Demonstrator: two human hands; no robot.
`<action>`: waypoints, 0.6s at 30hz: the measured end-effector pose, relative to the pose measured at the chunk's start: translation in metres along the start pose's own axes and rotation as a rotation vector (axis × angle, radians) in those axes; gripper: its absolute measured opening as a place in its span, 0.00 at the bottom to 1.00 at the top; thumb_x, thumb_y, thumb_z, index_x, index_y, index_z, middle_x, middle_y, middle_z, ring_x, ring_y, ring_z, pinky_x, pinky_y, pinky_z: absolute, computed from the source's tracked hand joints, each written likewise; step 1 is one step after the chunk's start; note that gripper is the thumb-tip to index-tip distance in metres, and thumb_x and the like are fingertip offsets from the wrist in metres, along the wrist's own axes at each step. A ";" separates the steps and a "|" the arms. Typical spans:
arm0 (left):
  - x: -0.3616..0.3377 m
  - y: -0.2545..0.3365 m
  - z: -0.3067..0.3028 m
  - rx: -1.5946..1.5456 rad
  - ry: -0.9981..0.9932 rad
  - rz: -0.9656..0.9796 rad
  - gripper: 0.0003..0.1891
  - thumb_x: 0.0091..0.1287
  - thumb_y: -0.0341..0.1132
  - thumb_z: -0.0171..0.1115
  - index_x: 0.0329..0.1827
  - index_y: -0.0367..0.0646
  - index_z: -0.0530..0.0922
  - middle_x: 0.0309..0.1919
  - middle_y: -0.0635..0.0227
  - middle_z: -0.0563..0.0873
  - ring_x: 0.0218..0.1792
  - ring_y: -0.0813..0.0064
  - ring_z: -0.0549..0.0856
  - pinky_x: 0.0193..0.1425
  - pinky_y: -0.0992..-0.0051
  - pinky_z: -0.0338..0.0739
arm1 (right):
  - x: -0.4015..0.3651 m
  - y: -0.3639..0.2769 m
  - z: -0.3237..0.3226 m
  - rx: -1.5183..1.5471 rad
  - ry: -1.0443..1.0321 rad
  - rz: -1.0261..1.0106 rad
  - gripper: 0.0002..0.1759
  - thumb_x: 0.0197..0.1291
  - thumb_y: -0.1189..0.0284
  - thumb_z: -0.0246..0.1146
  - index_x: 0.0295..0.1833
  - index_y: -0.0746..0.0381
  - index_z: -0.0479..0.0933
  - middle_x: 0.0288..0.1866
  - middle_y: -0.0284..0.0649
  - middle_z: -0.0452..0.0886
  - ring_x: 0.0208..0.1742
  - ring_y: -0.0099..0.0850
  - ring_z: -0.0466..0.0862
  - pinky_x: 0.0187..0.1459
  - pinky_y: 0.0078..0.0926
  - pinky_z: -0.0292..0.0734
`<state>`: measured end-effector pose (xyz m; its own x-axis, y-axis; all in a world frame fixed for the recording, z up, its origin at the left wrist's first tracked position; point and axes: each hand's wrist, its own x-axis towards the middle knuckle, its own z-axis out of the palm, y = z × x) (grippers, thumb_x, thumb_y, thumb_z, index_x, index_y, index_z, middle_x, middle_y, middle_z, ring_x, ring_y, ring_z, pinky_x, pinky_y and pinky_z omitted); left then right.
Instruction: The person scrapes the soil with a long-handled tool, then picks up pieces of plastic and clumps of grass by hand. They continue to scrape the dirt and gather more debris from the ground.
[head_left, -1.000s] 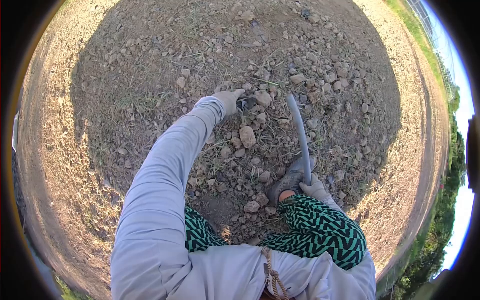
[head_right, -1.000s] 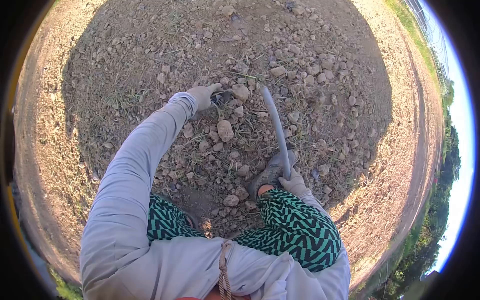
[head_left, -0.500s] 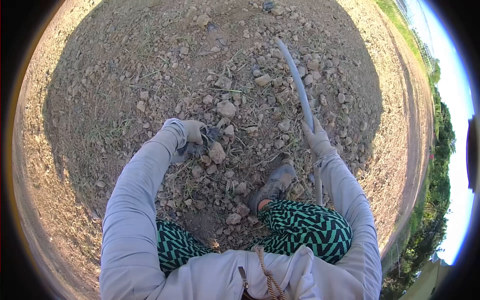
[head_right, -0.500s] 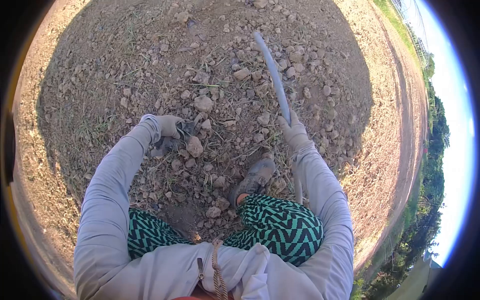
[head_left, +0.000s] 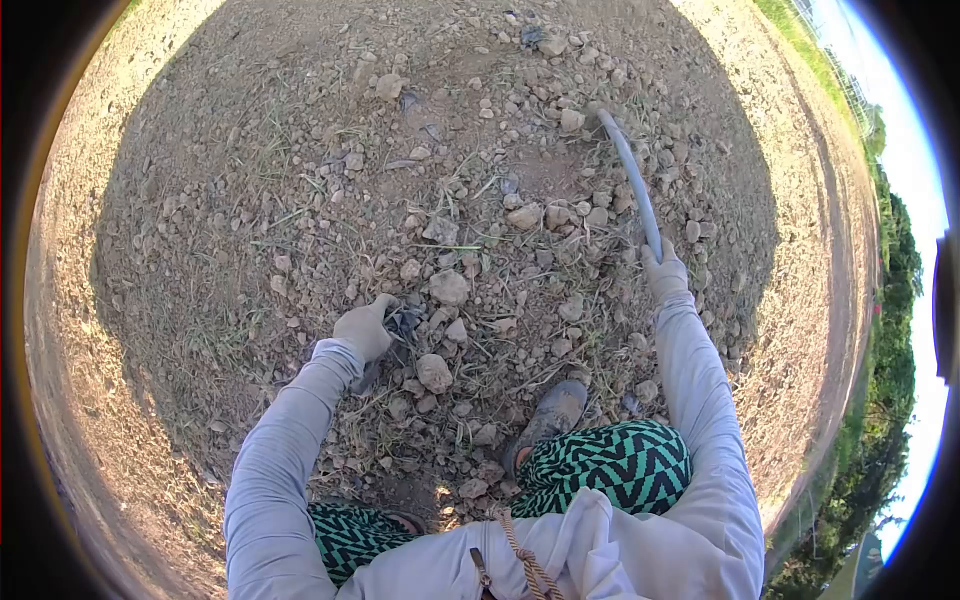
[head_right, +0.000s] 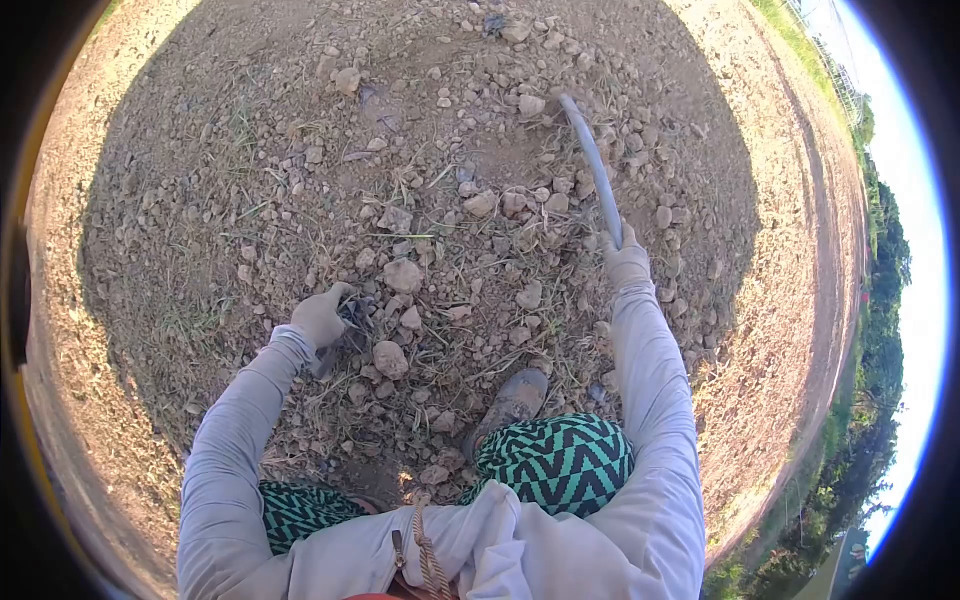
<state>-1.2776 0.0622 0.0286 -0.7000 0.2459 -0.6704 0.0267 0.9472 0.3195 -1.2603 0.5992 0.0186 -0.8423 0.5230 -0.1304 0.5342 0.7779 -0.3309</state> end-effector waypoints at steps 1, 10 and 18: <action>0.000 0.005 -0.003 0.010 -0.008 -0.037 0.27 0.59 0.36 0.66 0.63 0.59 0.70 0.42 0.52 0.87 0.48 0.53 0.86 0.52 0.58 0.79 | 0.012 -0.004 0.009 0.046 0.018 0.004 0.33 0.64 0.48 0.60 0.68 0.56 0.69 0.43 0.49 0.84 0.44 0.43 0.86 0.46 0.37 0.77; 0.011 0.029 -0.007 0.023 -0.036 -0.262 0.25 0.59 0.32 0.58 0.62 0.55 0.70 0.46 0.56 0.86 0.50 0.54 0.85 0.53 0.60 0.78 | 0.080 -0.043 0.073 0.044 -0.023 -0.023 0.32 0.65 0.51 0.58 0.71 0.52 0.63 0.41 0.56 0.84 0.42 0.53 0.85 0.43 0.47 0.77; 0.022 0.057 -0.010 0.134 -0.123 -0.421 0.27 0.61 0.34 0.58 0.66 0.51 0.66 0.51 0.53 0.85 0.52 0.54 0.84 0.55 0.59 0.78 | 0.091 -0.033 0.077 0.209 -0.105 -0.015 0.34 0.63 0.55 0.61 0.73 0.45 0.60 0.39 0.56 0.84 0.40 0.55 0.85 0.41 0.48 0.77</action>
<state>-1.2990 0.1195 0.0387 -0.5800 -0.1510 -0.8005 -0.1444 0.9862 -0.0814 -1.3598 0.5943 -0.0544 -0.8586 0.4643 -0.2172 0.5045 0.6904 -0.5186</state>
